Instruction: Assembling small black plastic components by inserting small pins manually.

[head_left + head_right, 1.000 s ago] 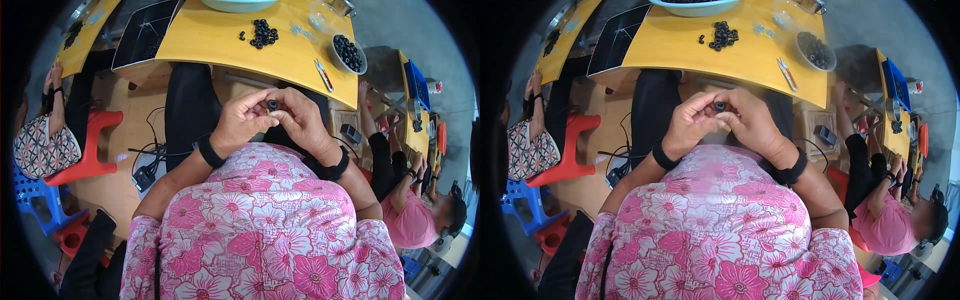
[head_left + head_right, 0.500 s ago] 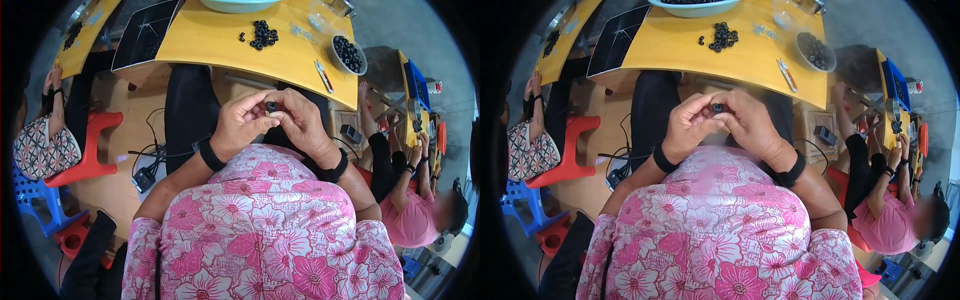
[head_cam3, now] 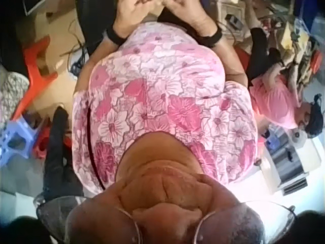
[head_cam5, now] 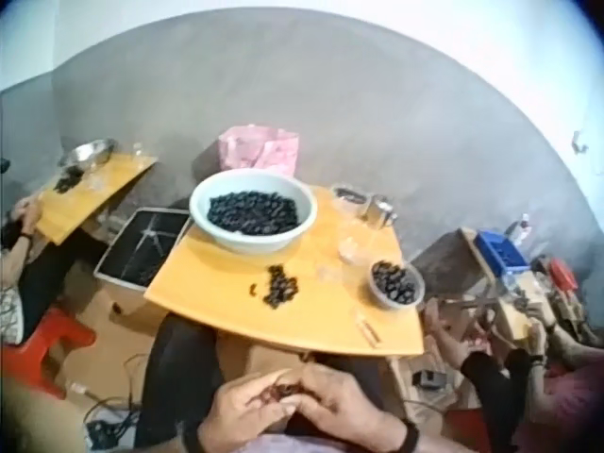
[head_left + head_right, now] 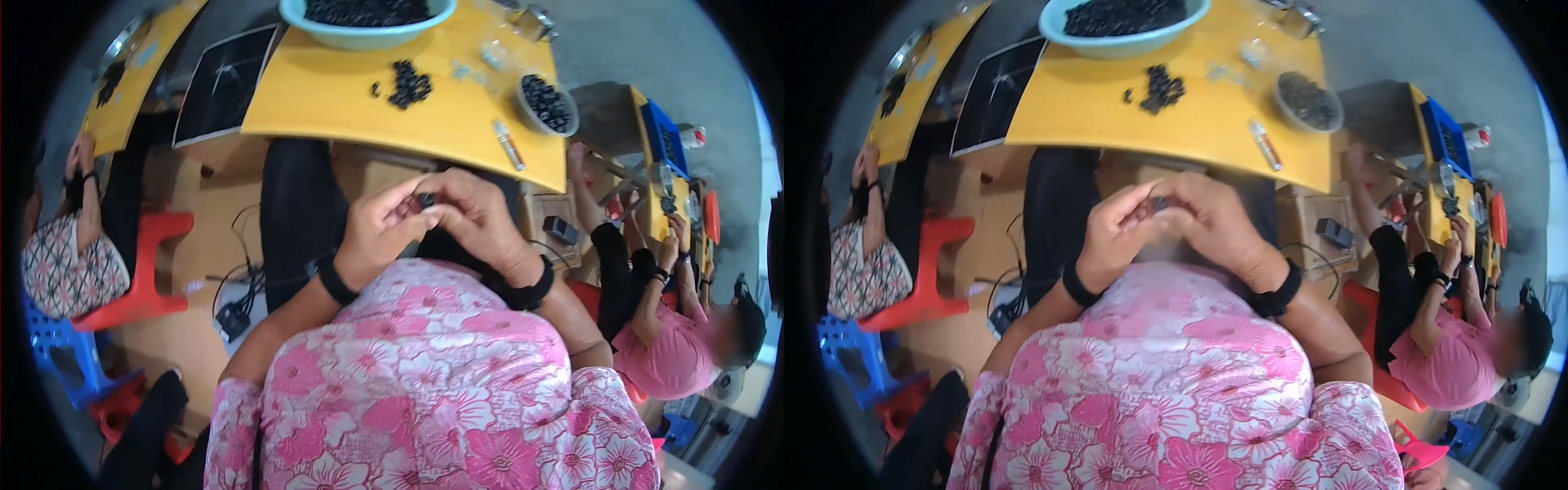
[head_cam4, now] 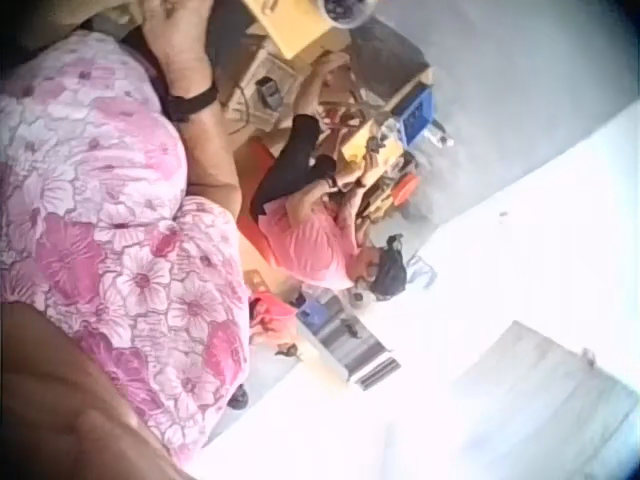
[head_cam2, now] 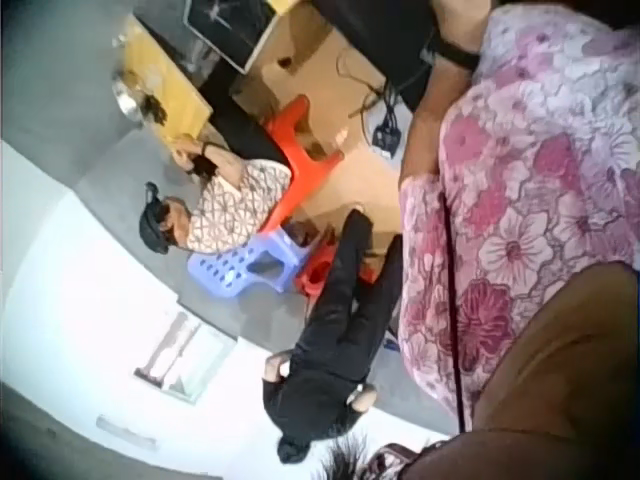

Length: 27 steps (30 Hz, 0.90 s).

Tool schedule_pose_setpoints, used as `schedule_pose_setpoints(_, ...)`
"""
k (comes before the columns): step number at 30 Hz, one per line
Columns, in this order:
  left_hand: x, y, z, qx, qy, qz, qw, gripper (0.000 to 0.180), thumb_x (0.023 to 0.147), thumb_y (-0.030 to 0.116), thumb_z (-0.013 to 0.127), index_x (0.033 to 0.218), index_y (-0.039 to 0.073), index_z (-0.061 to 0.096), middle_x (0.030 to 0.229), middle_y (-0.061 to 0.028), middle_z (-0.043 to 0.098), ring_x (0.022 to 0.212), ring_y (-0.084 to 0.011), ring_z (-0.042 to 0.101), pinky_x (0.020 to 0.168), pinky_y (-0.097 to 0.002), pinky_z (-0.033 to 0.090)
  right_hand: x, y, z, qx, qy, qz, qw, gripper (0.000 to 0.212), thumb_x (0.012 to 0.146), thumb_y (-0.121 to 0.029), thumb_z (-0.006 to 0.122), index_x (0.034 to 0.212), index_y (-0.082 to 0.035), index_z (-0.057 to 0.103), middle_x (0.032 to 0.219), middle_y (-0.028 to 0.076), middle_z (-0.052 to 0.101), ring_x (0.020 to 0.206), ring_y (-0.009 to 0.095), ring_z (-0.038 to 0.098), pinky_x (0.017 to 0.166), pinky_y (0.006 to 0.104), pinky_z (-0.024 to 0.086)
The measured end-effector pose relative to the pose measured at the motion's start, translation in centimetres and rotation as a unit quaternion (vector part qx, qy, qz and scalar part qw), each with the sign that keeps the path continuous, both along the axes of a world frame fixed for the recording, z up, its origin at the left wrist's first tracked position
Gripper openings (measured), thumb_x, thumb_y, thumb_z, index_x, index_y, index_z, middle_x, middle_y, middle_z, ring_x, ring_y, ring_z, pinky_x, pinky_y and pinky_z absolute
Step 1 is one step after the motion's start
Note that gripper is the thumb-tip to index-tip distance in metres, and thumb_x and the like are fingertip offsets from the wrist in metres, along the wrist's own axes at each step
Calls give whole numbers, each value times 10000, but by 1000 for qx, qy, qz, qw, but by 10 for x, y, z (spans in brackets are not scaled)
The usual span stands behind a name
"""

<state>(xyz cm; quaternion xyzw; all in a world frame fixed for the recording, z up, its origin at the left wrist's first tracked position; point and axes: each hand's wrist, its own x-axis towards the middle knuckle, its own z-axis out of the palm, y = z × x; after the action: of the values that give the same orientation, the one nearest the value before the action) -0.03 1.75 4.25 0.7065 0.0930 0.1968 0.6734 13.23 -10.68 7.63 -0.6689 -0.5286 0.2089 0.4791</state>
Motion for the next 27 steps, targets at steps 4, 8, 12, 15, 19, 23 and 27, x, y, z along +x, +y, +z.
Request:
schedule_pose_setpoints(4, 2, -6, -8, -85, -33, -1, 996, 455, 824, 8, 636, 1268, -14, 535, 872, 1, 531, 786, -53, 487, 690, -189, 414, 10, -7, 1, -46, 81, -39, 995, 251, 802, -41, 644, 1050, -20, 618, 931, 105, 637, 873, 192, 622, 787, 311, 491)
schedule_pose_setpoints(8, 9, 1, -2, -77, 25, -28, 996, 406, 825, -37, 602, 1229, -10, 570, 893, -3, 537, 792, -52, 491, 706, -185, 418, 40, -20, -9, -58, 117, -156, 979, 190, 788, -44, 677, 969, -4, 635, 870, 62, 629, 798, 120, 594, 711, 255, 489)
schedule_pose_setpoints(12, 21, 3, -6, -67, 24, -57, 996, 362, 823, -66, 581, 1182, -16, 599, 881, -2, 534, 783, -59, 501, 708, -186, 420, 86, -25, -5, -30, 2, -302, 953, 226, 760, -83, 725, 955, 1, 646, 812, 87, 648, 711, 146, 614, 660, 279, 502)
schedule_pose_setpoints(15, 29, 7, -10, -84, 22, -62, 994, 343, 821, -82, 572, 1157, -25, 609, 878, -10, 539, 792, -63, 512, 704, -192, 425, 129, -29, 0, -33, -115, -392, 912, 237, 739, -105, 737, 934, 7, 662, 791, 130, 660, 691, 197, 634, 656, 306, 509)
schedule_pose_setpoints(19, 39, 13, -21, -57, 34, -71, 995, 321, 848, -46, 563, 1161, -4, 620, 890, -13, 564, 786, -58, 549, 694, -181, 459, 180, -33, 1, -57, -215, -445, 868, 257, 732, -137, 718, 945, -4, 664, 810, 160, 665, 748, 278, 657, 688, 366, 509)
schedule_pose_setpoints(23, 41, 14, -29, -69, 52, -77, 993, 321, 844, -45, 565, 1158, -4, 623, 886, -18, 565, 777, -65, 553, 689, -186, 461, 216, -39, -5, -103, -298, -460, 830, 232, 731, -72, 703, 952, -8, 674, 770, 125, 663, 673, 224, 638, 640, 303, 505)
schedule_pose_setpoints(27, 43, 17, -30, -60, 68, -82, 993, 320, 849, -32, 570, 1164, -2, 619, 891, -20, 568, 781, -71, 555, 691, -194, 461, 226, -44, -11, -161, -271, -484, 816, 234, 765, -112, 671, 986, -36, 655, 845, 138, 673, 810, 303, 654, 732, 378, 511)
